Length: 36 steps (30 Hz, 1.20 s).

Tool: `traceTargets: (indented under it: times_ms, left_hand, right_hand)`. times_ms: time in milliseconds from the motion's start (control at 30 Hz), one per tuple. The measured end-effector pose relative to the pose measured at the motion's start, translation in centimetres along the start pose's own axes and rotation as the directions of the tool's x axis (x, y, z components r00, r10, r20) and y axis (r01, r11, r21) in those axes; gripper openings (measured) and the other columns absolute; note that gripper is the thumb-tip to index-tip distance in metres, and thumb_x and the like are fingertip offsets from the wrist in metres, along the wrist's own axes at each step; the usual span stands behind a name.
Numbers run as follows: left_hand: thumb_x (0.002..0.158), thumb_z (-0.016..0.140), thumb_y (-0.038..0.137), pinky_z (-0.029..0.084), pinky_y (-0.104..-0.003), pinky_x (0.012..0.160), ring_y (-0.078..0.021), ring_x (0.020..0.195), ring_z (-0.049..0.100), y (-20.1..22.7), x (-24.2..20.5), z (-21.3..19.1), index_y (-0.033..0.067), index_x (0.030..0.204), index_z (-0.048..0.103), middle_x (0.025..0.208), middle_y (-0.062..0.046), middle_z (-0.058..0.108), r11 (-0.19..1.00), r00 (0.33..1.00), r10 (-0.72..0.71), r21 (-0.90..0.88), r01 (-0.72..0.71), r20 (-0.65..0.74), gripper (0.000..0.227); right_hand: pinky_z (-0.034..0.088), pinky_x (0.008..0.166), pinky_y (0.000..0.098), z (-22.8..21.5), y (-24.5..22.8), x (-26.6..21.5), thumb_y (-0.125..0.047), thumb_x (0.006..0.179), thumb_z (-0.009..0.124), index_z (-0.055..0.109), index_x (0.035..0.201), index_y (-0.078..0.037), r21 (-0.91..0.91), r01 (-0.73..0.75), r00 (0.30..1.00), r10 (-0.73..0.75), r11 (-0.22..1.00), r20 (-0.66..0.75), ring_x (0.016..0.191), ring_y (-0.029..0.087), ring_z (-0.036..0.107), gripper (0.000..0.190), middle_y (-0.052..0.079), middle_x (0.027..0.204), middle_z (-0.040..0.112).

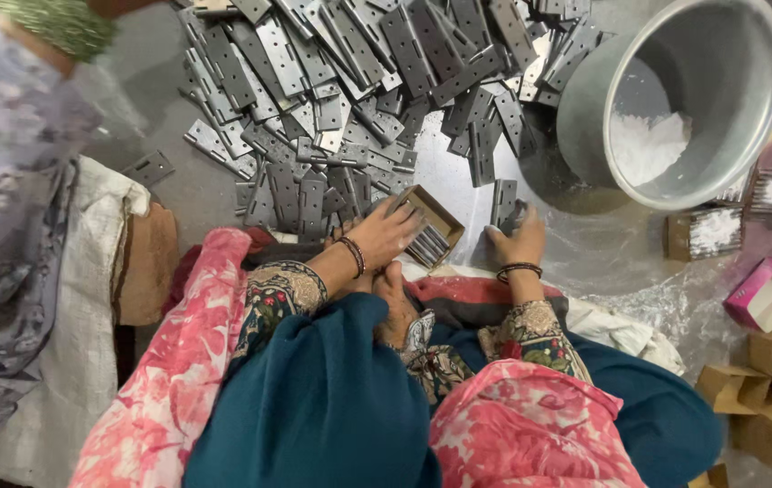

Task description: The person sits on the floor and repeatedly picks up metal hinges from a large pile. They place the hinges into small cardboard boxes, then dip the filled boxes into a bucket containing a white substance before setting them aside.

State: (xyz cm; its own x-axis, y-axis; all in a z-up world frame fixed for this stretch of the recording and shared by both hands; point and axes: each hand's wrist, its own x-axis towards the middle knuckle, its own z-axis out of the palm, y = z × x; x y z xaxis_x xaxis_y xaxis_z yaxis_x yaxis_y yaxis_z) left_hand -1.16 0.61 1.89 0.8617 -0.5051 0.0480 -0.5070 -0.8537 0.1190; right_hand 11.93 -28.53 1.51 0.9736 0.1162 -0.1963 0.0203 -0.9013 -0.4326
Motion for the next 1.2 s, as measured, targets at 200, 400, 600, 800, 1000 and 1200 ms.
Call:
traceTargets:
  times_ms: [200, 400, 600, 800, 1000, 1200]
  left_hand:
    - [0.091, 0.053, 0.026, 0.029, -0.053, 0.118, -0.0291, 0.14, 0.042, 0.1, 0.2, -0.4, 0.0057, 0.15, 0.05, 0.149, -0.012, 0.049, 0.999, 1.0, 0.017, 0.038, -0.017, 0.003, 0.063]
    - [0.091, 0.054, 0.026, 0.029, -0.051, 0.122, -0.0303, 0.142, 0.042, 0.1, 0.0, -0.1, 0.0038, 0.148, 0.053, 0.148, -0.012, 0.05, 0.999, 1.0, 0.027, 0.044, -0.026, -0.006, 0.062]
    - [0.092, 0.053, 0.026, 0.033, -0.05, 0.12, -0.0298, 0.139, 0.045, 0.0, 0.3, -0.3, 0.0033, 0.146, 0.054, 0.147, -0.013, 0.051, 1.0, 1.0, -0.002, -0.014, 0.002, 0.004, 0.059]
    - [0.094, 0.052, 0.026, 0.037, -0.052, 0.113, -0.0308, 0.135, 0.044, 0.0, 0.4, -1.0, 0.0005, 0.158, 0.045, 0.153, -0.018, 0.046, 0.995, 0.996, -0.067, -0.084, 0.061, -0.064, 0.069]
    - [0.091, 0.052, 0.028, 0.033, -0.061, 0.113, -0.0278, 0.137, 0.041, 0.3, 1.3, -0.7, 0.0017, 0.152, 0.042, 0.156, -0.016, 0.041, 0.984, 0.988, -0.062, 0.172, 0.038, 0.138, 0.068]
    - [0.093, 0.051, 0.028, 0.033, -0.064, 0.112, -0.0288, 0.135, 0.042, 0.4, 1.0, -0.4, -0.0002, 0.153, 0.044, 0.154, -0.02, 0.043, 0.993, 0.997, -0.072, 0.098, 0.069, 0.027, 0.067]
  right_hand:
    - [0.053, 0.073, 0.046, -1.7, 0.5, -0.3, -0.021, 0.085, 0.081, 0.069, 0.119, 0.0, 0.357, -0.377, 0.92, 0.303, 0.855, 0.248, 0.083, 0.042, 0.072, 0.041, 0.017, 0.095, 0.076]
    - [0.054, 0.077, 0.04, -1.2, -6.2, -3.0, -0.018, 0.09, 0.078, 0.076, 0.1, 0.0, 0.205, 0.372, 0.928, -0.371, 0.906, -0.042, 0.086, 0.032, 0.07, 0.021, 0.016, 0.091, 0.072]
    - [0.056, 0.08, 0.0464, 2.4, -11.0, -4.3, -0.007, 0.088, 0.062, 0.071, 0.091, -0.003, -0.288, 0.528, 0.844, -0.453, 0.799, 0.287, 0.099, 0.036, 0.064, 0.01, 0.015, 0.102, 0.064]
    - [0.057, 0.078, 0.0449, 2.4, -10.8, -3.8, -0.011, 0.083, 0.063, 0.071, 0.093, -0.001, -0.289, 0.567, 0.797, -0.425, 0.772, 0.429, 0.101, 0.037, 0.064, 0.016, 0.017, 0.107, 0.063]
    - [0.05, 0.096, 0.0479, -0.3, -7.3, -1.9, -0.023, 0.097, 0.071, 0.067, 0.116, -0.002, -0.004, 0.274, 0.962, -0.274, 0.962, 0.011, 0.107, 0.038, 0.063, 0.029, 0.019, 0.112, 0.067]
    - [0.048, 0.094, 0.0484, -0.7, -3.4, -1.1, -0.023, 0.075, 0.087, 0.052, 0.131, 0.007, -0.177, 0.249, 0.96, -0.267, 0.952, -0.088, 0.109, 0.047, 0.06, 0.071, 0.031, 0.116, 0.064]
